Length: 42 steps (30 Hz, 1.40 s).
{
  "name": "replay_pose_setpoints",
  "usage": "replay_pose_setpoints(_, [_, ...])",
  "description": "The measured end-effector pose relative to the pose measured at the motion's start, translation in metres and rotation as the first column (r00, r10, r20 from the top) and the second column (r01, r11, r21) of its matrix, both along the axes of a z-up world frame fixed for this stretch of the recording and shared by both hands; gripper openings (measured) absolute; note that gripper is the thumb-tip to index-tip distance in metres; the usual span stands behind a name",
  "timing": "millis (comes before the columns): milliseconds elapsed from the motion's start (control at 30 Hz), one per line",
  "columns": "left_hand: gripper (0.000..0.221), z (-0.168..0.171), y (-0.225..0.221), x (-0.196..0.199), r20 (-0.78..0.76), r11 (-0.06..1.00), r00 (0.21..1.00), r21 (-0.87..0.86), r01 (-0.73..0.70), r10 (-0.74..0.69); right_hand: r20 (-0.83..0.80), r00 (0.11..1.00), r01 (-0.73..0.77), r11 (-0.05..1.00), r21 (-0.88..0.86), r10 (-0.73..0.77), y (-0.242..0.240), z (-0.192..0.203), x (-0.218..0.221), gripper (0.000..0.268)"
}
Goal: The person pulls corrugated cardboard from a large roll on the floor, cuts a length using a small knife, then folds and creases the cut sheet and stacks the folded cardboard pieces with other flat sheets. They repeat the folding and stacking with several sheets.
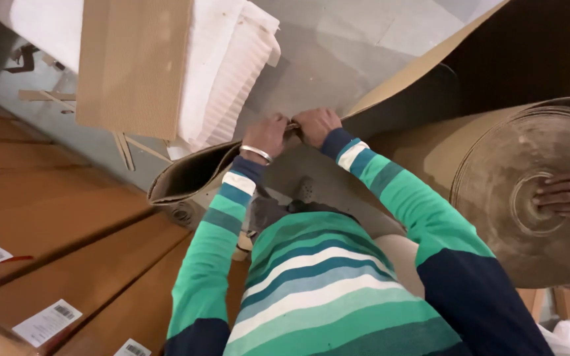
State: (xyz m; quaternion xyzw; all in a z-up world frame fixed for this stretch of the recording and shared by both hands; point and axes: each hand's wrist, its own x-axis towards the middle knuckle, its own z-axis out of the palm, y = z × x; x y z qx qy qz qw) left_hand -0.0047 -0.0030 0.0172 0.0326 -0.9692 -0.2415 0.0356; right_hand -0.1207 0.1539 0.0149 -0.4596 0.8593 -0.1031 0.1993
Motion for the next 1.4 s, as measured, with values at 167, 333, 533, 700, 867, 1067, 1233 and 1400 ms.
replay_pose_setpoints(167, [0.017, -0.013, -0.004, 0.000, -0.024, 0.999, 0.998, 0.009, 0.052, -0.052, 0.006, 0.998, -0.070, 0.998, -0.012, 0.070, 0.003, 0.008, -0.020, 0.024])
replay_pose_setpoints(333, [0.012, 0.003, 0.003, -0.002, -0.009, 0.998, 0.998, -0.013, -0.054, 0.054, 0.023, 1.000, -0.014, 0.992, -0.127, 0.017, 0.020, 0.014, -0.028, 0.027])
replay_pose_setpoints(533, [0.012, -0.008, 0.008, 0.001, -0.054, 0.992, 0.991, -0.027, -0.120, 0.119, 0.032, 0.999, -0.022, 0.972, -0.235, 0.030, 0.026, -0.008, -0.032, 0.021])
replay_pose_setpoints(700, [0.012, -0.004, 0.011, 0.004, -0.100, 0.987, 0.983, -0.020, -0.158, 0.156, 0.006, 1.000, 0.021, 0.947, -0.321, -0.020, 0.029, -0.011, -0.031, 0.018])
replay_pose_setpoints(867, [0.011, -0.013, 0.015, 0.012, -0.084, 0.987, 0.990, -0.104, -0.126, 0.118, 0.036, 0.999, 0.032, 0.951, -0.309, -0.022, 0.036, -0.009, -0.026, 0.016])
replay_pose_setpoints(1067, [0.013, -0.004, 0.025, 0.026, -0.031, 0.991, 0.995, -0.094, -0.093, 0.090, 0.116, 0.992, 0.002, 0.941, -0.340, 0.040, 0.053, 0.013, -0.014, 0.034])
replay_pose_setpoints(1233, [0.015, 0.012, 0.031, 0.033, -0.015, 0.987, 0.996, -0.134, -0.091, 0.089, 0.233, 0.971, 0.036, 0.943, -0.331, 0.045, 0.060, 0.037, -0.010, 0.059])
replay_pose_setpoints(1400, [0.019, 0.027, 0.035, 0.035, -0.089, 0.992, 0.992, -0.085, -0.092, 0.085, 0.141, 0.985, -0.036, 0.917, -0.397, 0.099, 0.065, 0.053, 0.001, 0.056])
